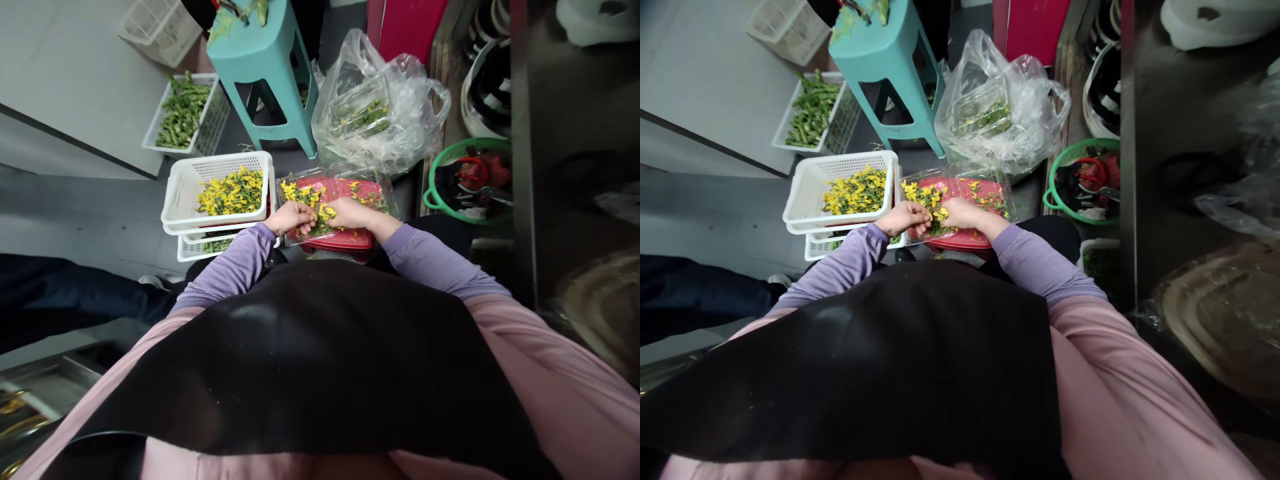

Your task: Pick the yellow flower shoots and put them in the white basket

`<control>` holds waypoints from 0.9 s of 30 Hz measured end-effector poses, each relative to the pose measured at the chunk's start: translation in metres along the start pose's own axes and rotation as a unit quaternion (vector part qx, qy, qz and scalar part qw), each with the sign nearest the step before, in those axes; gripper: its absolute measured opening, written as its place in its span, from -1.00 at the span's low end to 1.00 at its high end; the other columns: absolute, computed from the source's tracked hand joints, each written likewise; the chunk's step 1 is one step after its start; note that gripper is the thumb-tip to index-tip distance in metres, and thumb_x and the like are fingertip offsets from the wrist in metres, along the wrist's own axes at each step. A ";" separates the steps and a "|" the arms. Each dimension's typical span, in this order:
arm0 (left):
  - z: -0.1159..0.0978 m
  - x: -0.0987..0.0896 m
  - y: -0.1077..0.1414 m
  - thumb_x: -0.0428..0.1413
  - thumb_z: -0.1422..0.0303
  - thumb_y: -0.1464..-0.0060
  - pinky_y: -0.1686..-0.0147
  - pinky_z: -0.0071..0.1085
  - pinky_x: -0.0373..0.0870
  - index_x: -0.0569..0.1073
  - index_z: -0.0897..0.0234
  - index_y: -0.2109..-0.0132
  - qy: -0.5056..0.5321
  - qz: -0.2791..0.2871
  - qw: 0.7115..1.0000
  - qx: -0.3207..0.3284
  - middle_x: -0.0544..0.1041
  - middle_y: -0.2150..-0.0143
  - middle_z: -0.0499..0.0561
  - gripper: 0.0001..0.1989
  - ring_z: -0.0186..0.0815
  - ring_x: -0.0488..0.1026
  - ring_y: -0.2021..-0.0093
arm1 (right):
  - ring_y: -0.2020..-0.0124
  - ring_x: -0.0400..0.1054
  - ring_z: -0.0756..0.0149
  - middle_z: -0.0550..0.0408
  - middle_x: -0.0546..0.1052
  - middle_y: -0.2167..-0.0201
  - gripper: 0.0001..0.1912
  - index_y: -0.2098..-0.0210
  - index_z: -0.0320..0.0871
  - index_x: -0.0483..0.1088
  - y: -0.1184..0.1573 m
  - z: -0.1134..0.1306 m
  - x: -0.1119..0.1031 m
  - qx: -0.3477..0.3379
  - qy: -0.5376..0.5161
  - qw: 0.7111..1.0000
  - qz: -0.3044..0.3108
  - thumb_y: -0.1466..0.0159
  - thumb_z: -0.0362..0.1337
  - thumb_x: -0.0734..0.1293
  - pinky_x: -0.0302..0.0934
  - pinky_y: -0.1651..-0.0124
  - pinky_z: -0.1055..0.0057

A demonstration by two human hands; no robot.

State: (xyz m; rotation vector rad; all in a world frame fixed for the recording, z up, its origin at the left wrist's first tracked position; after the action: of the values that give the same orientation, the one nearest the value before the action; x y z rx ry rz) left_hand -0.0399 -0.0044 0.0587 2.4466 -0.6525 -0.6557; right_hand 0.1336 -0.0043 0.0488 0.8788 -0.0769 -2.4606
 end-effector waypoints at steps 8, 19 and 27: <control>-0.004 -0.010 -0.061 0.04 0.49 -0.09 -0.09 -0.17 0.29 0.57 0.44 0.02 -0.440 -0.182 0.870 0.129 0.45 0.01 0.31 -0.67 -0.02 0.39 -0.06 | 0.62 0.19 0.42 0.17 0.34 0.64 -0.89 0.48 -0.18 0.30 -0.004 -0.010 -0.022 0.156 -0.495 0.849 -0.097 -0.12 -0.41 0.34 0.07 0.55 0.46; -0.020 -0.011 -0.052 0.06 0.47 -0.17 0.33 -0.42 0.35 0.53 0.40 0.17 -0.112 -0.116 0.980 0.117 0.51 0.31 0.05 -0.84 -0.38 0.39 0.44 | 0.43 0.42 0.34 0.11 0.54 0.44 -0.73 0.32 -0.23 0.40 -0.018 -0.021 -0.004 0.132 -0.542 0.825 -0.091 0.04 -0.47 0.46 0.35 0.22 0.35; -0.034 0.009 -0.016 0.15 0.57 -0.14 0.61 -0.58 0.25 0.44 0.45 0.40 0.171 -0.059 0.983 0.025 0.44 0.53 -0.03 -0.86 -0.53 0.29 0.64 | 0.43 0.39 0.37 0.12 0.52 0.45 -0.71 0.38 -0.22 0.37 -0.023 -0.014 -0.001 0.089 -0.525 0.836 -0.134 0.04 -0.33 0.52 0.31 0.22 0.37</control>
State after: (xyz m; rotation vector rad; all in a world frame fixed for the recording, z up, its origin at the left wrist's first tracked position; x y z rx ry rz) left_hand -0.0084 0.0144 0.0722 2.5747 -0.3932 -0.2522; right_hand 0.1322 0.0182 0.0336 -0.5440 -0.6012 -2.9274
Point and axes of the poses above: each hand's wrist, its own y-axis away from the middle knuckle, its own x-axis out of the palm, z = x × y, the point moved 3 cm from there along -y, towards the middle knuckle
